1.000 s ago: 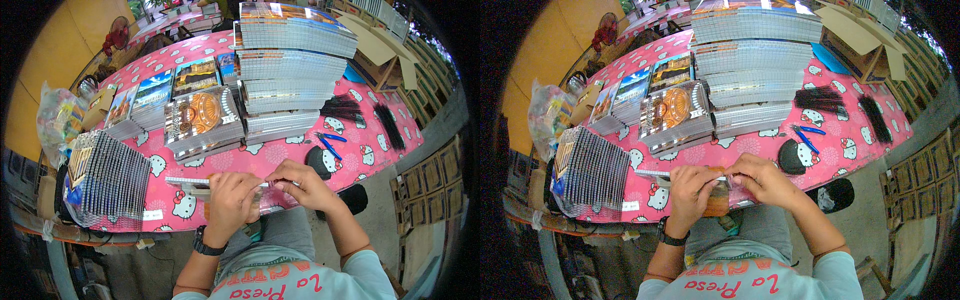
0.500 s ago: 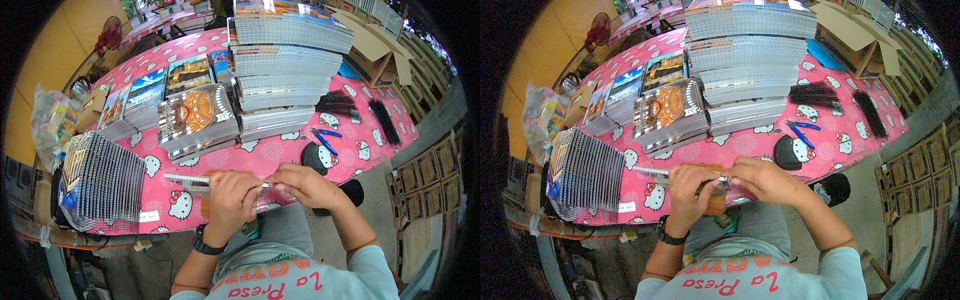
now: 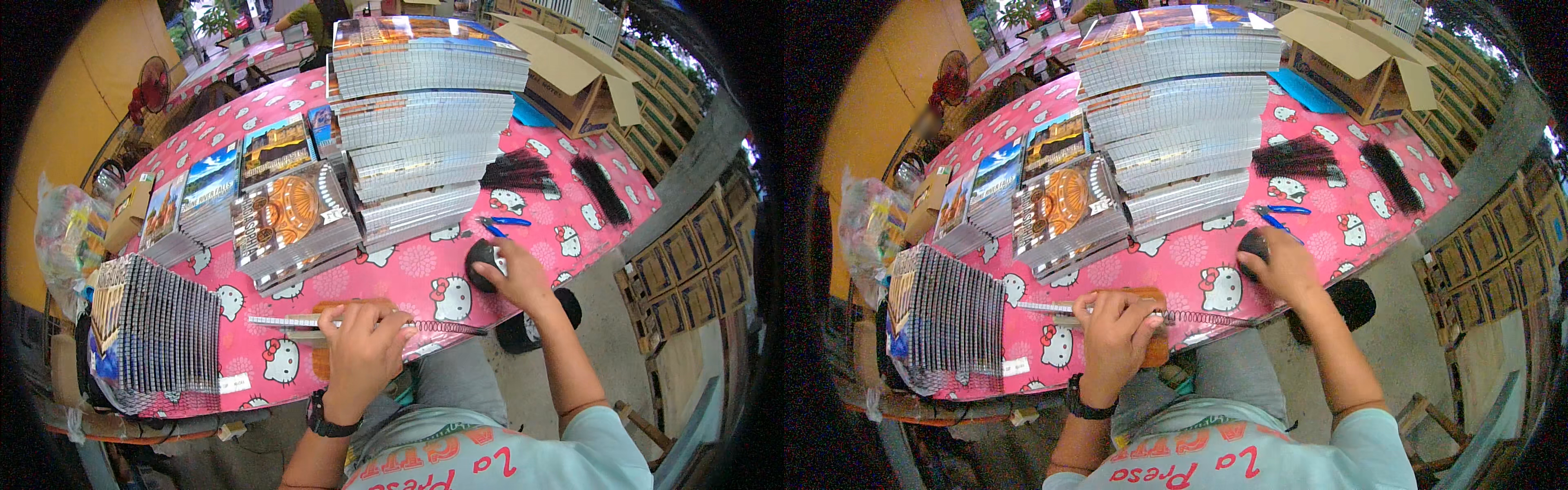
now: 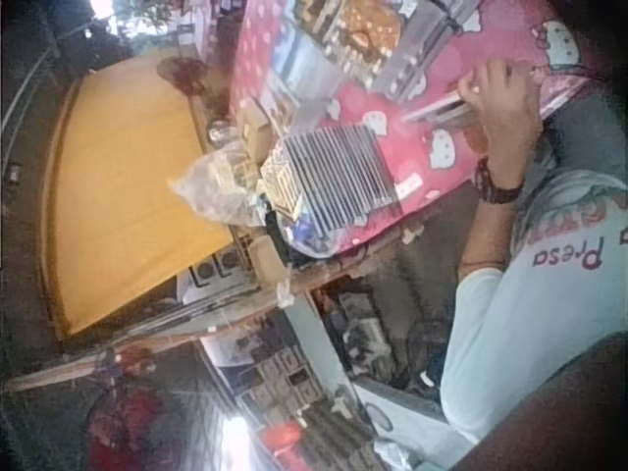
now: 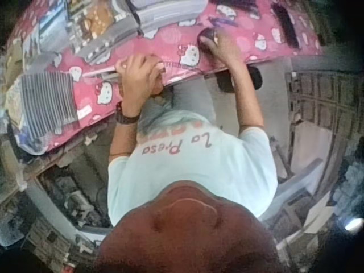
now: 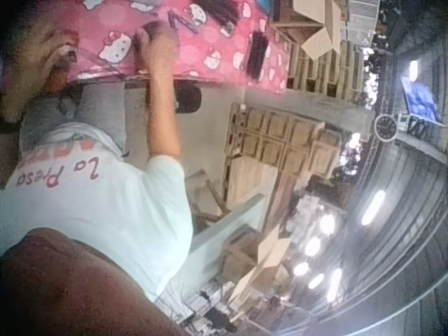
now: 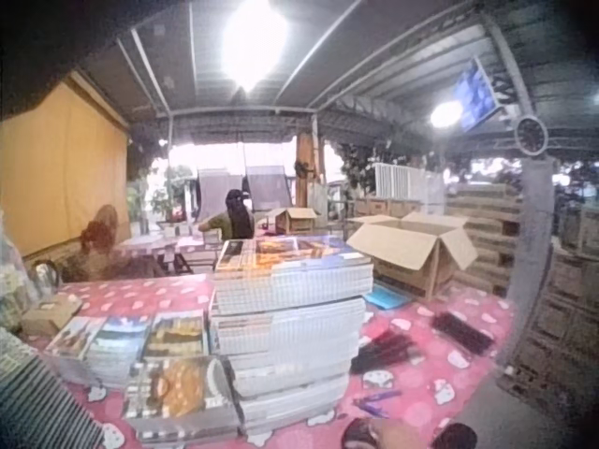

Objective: The person organizes and packs notebooks into a cardboard box by hand. The person removes notebooks from a stack on a table, places them into a cardboard box, and luego takes other notebooks, aligns their spines, and prepares them for further processing.

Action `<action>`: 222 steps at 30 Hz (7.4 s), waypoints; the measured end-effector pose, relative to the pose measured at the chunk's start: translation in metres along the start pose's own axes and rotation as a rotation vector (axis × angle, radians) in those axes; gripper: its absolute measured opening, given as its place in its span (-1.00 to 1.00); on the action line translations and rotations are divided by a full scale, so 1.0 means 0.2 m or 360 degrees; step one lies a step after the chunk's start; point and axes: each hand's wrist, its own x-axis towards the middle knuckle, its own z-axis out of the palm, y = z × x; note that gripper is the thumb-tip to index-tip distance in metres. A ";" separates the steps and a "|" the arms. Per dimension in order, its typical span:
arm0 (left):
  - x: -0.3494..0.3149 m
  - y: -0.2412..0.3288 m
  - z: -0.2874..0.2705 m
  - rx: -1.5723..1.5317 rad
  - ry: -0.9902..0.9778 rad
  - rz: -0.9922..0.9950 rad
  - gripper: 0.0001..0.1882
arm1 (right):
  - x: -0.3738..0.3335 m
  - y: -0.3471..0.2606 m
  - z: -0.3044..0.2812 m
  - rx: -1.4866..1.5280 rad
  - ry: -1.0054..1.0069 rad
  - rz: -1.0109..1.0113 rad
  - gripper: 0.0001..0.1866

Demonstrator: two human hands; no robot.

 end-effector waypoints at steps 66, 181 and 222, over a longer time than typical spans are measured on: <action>-0.04 -0.23 -0.06 -0.0098 0.0152 -0.0135 -0.36 | 0.12 -0.40 0.07 0.1140 -0.0994 -0.0552 -0.51; -0.75 -1.17 -1.63 0.0800 0.1431 -0.1713 -0.69 | -0.05 0.00 0.02 0.0953 0.0117 -0.0430 -0.85; 0.15 -0.99 -0.32 0.0290 0.0698 -0.0804 -0.67 | -0.05 0.33 0.47 0.1590 0.0518 0.0092 -0.92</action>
